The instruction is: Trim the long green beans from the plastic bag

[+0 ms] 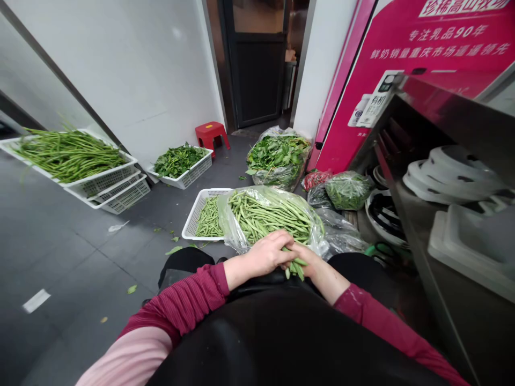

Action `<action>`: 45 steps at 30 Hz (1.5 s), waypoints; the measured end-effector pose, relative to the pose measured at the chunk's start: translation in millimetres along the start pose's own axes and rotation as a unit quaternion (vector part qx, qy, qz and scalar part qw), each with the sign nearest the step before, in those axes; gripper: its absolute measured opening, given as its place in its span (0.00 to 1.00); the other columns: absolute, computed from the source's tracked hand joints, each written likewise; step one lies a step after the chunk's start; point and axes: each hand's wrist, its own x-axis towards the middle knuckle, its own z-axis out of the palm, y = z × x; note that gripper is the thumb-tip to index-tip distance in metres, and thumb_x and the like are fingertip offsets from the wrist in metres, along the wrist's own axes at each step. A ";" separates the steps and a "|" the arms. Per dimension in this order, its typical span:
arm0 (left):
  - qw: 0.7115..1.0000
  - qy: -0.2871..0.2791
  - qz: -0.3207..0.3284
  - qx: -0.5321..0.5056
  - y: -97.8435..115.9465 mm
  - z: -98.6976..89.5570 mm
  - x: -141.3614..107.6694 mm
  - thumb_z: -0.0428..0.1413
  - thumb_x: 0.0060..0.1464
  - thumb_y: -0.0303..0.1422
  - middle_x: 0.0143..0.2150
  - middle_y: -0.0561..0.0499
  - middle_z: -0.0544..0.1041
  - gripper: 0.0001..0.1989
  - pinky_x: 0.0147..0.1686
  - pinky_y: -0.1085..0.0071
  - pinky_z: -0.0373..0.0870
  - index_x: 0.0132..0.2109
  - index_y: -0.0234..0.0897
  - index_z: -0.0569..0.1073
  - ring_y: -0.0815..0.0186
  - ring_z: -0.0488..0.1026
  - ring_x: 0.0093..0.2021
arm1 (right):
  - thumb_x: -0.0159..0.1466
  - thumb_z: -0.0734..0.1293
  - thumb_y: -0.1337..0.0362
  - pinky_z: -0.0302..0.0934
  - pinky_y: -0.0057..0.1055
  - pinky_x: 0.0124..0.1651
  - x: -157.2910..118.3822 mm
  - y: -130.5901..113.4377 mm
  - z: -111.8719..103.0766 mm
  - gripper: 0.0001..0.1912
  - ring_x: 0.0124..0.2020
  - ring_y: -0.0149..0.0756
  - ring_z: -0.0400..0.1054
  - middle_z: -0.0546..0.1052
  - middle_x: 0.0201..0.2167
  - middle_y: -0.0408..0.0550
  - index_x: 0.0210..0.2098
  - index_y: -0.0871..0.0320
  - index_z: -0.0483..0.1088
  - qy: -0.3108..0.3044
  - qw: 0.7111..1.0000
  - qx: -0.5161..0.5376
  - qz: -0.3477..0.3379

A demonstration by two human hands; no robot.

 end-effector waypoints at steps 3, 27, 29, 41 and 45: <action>0.997 -0.027 -0.049 -0.057 5.9 2.5 -3.8 0.46 0.53 0.42 0.48 0.50 0.65 0.16 0.48 0.73 0.59 0.47 0.41 0.66 0.67 0.61 0.48 | 0.49 0.69 0.60 0.58 0.25 0.18 -5.3 1.4 2.9 0.13 0.14 0.28 0.63 0.69 0.16 0.39 0.30 0.59 0.64 -0.020 1.000 0.008 -0.014; 0.892 0.064 -0.286 -0.344 -46.3 -9.0 -0.7 0.51 0.44 0.46 0.14 0.59 0.53 0.20 0.18 0.77 0.45 0.19 0.33 0.61 0.77 0.48 0.17 | 0.52 0.66 0.60 0.51 0.23 0.17 -21.3 -6.2 5.2 0.11 0.13 0.24 0.57 0.64 0.15 0.38 0.22 0.61 0.62 -0.008 0.999 -0.043 -0.016; 0.900 0.106 -0.284 -0.312 -35.4 -6.4 -7.3 0.49 0.47 0.45 0.15 0.59 0.53 0.21 0.19 0.77 0.46 0.18 0.33 0.60 0.76 0.49 0.18 | 0.52 0.66 0.59 0.53 0.23 0.18 -15.7 -10.7 -1.0 0.11 0.13 0.23 0.57 0.64 0.15 0.37 0.23 0.60 0.62 0.059 0.996 0.029 -0.053; 0.937 -0.012 -0.303 -0.175 -26.4 27.6 -15.1 0.44 0.50 0.47 0.17 0.57 0.64 0.21 0.22 0.78 0.53 0.22 0.34 0.68 0.73 0.58 0.20 | 0.55 0.61 0.49 0.60 0.28 0.23 -3.7 13.5 -6.4 0.18 0.18 0.29 0.65 0.70 0.20 0.42 0.30 0.59 0.64 0.033 0.990 0.029 0.137; 0.930 0.000 -0.303 -0.206 -32.3 41.3 -13.4 0.43 0.50 0.48 0.21 0.54 0.69 0.23 0.24 0.78 0.56 0.24 0.34 0.70 0.72 0.63 0.23 | 0.51 0.66 0.51 0.58 0.26 0.23 -8.1 19.0 -8.9 0.17 0.17 0.25 0.62 0.69 0.21 0.39 0.30 0.58 0.63 -0.024 0.993 0.058 0.099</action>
